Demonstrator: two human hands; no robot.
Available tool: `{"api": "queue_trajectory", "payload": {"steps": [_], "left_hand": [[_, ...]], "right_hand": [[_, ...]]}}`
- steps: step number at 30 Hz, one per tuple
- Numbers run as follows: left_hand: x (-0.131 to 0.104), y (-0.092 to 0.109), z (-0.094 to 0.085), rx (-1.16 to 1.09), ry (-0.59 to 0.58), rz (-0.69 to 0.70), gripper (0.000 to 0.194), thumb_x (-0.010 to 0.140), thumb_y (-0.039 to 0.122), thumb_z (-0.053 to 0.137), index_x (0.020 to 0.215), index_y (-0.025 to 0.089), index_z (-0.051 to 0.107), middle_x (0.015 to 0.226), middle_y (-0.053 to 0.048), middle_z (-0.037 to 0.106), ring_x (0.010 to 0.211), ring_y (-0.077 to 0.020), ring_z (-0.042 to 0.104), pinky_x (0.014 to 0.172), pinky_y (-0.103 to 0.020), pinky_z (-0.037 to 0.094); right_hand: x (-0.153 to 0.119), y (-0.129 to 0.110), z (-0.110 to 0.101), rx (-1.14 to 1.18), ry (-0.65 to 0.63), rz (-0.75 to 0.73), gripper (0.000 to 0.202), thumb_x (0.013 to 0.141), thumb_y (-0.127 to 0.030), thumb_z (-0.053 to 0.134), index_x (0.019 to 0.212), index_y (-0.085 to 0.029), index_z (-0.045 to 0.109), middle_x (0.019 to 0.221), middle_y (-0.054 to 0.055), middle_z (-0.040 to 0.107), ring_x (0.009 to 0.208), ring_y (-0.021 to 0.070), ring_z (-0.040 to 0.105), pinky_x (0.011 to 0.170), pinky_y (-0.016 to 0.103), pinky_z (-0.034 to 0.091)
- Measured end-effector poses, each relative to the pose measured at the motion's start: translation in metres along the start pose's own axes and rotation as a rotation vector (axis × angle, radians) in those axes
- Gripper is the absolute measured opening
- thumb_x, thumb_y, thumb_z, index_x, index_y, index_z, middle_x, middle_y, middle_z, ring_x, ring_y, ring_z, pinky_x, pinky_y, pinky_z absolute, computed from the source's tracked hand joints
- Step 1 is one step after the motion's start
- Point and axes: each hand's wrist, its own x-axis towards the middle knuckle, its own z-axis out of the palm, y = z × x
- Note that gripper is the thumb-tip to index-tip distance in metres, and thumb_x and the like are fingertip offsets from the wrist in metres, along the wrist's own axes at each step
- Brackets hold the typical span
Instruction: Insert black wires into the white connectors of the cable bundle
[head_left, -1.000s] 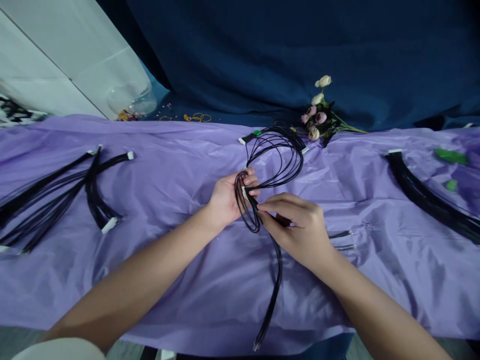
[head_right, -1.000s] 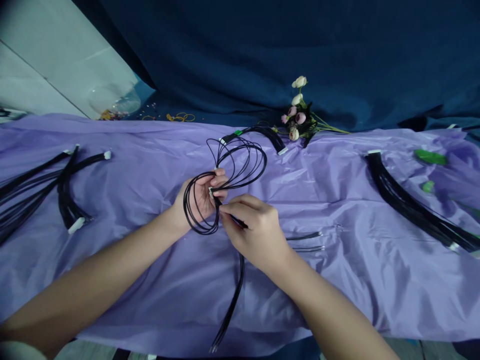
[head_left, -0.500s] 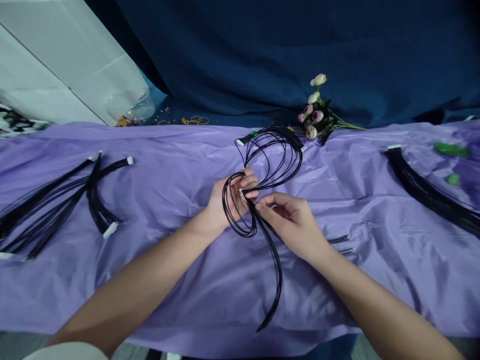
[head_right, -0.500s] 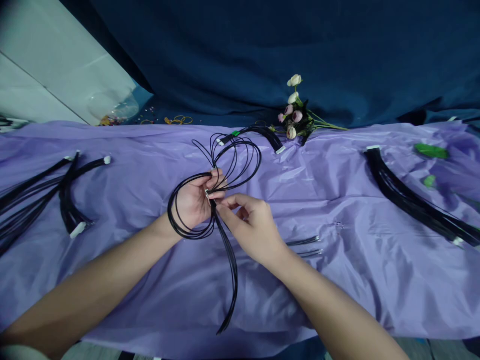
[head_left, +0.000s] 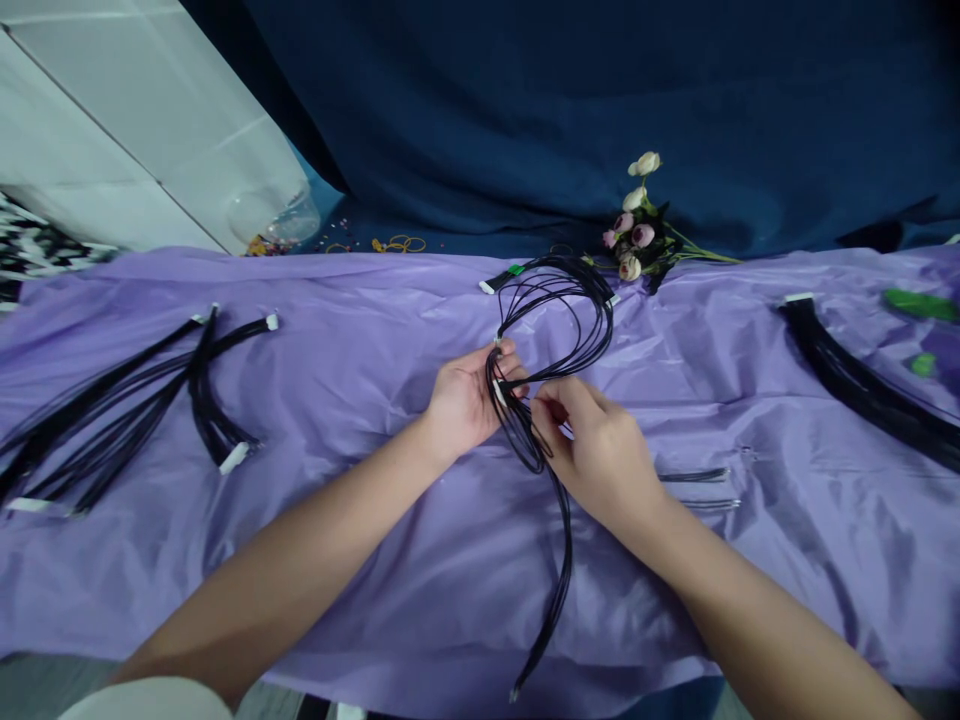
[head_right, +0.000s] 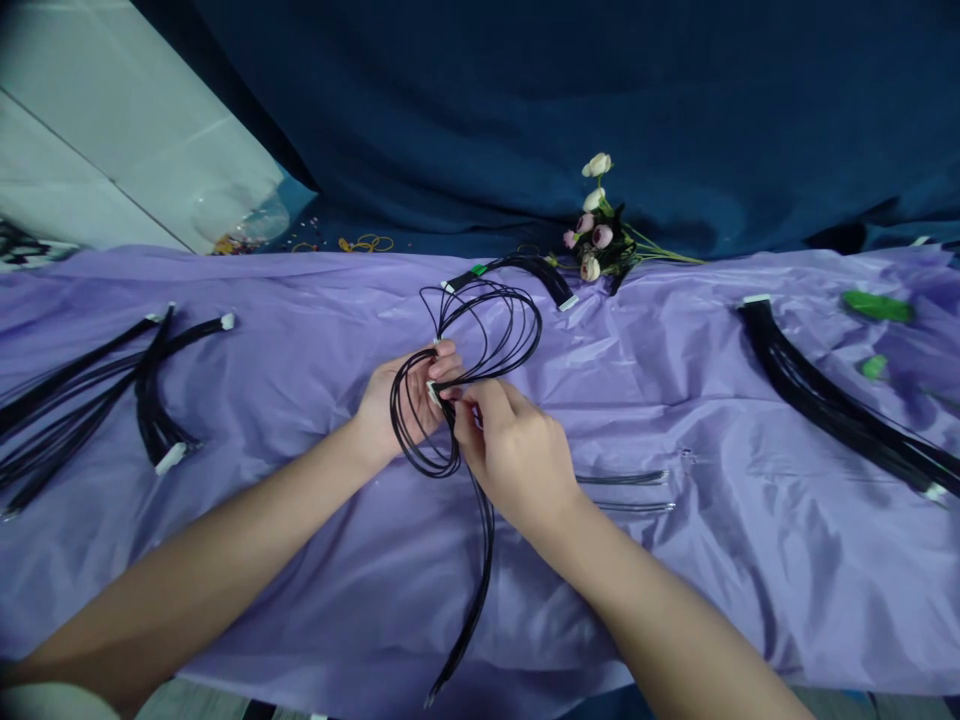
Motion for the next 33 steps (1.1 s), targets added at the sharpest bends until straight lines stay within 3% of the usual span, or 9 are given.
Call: {"api": "queue_trajectory", "payload": {"steps": [9, 16, 27, 33], "left_hand": [[0.0048, 0.0007, -0.0043, 0.031, 0.044, 0.018, 0.028, 0.09, 0.015, 0.033, 0.072, 0.012, 0.055, 0.055, 0.0, 0.043, 0.048, -0.0101, 0.044, 0.051, -0.023, 0.045], [0.002, 0.0019, -0.0037, 0.046, -0.01, -0.032, 0.025, 0.09, 0.018, 0.035, 0.073, 0.013, 0.053, 0.055, 0.0, 0.044, 0.049, -0.0106, 0.047, 0.048, -0.022, 0.043], [-0.0029, 0.0001, 0.0044, 0.087, 0.07, -0.064, 0.016, 0.087, 0.02, 0.042, 0.076, 0.014, 0.053, 0.058, 0.0, 0.046, 0.048, -0.011, 0.047, 0.046, -0.023, 0.044], [-0.0027, -0.0005, 0.0054, 0.107, 0.032, -0.045, 0.022, 0.09, 0.018, 0.036, 0.075, 0.014, 0.052, 0.057, 0.001, 0.045, 0.046, -0.0101, 0.045, 0.043, -0.022, 0.043]], "right_hand": [[0.0009, 0.0028, 0.0011, -0.312, 0.123, -0.134, 0.019, 0.094, -0.025, 0.041, 0.088, -0.017, 0.057, 0.069, 0.001, 0.067, 0.046, 0.0122, 0.055, 0.044, 0.025, 0.028], [0.0004, 0.0032, 0.0002, -0.331, 0.141, -0.147, 0.023, 0.095, -0.031, 0.044, 0.083, -0.017, 0.059, 0.063, 0.0, 0.065, 0.045, 0.0107, 0.055, 0.043, 0.026, 0.024], [0.0017, 0.0044, -0.0014, -0.367, 0.158, -0.189, 0.023, 0.094, -0.031, 0.046, 0.079, -0.018, 0.059, 0.063, -0.001, 0.064, 0.046, 0.0093, 0.052, 0.045, 0.026, 0.024], [0.0025, 0.0036, -0.0029, -0.376, 0.179, -0.194, 0.025, 0.094, -0.032, 0.046, 0.077, -0.018, 0.06, 0.057, -0.002, 0.061, 0.044, 0.0092, 0.051, 0.044, 0.025, 0.023]]}}
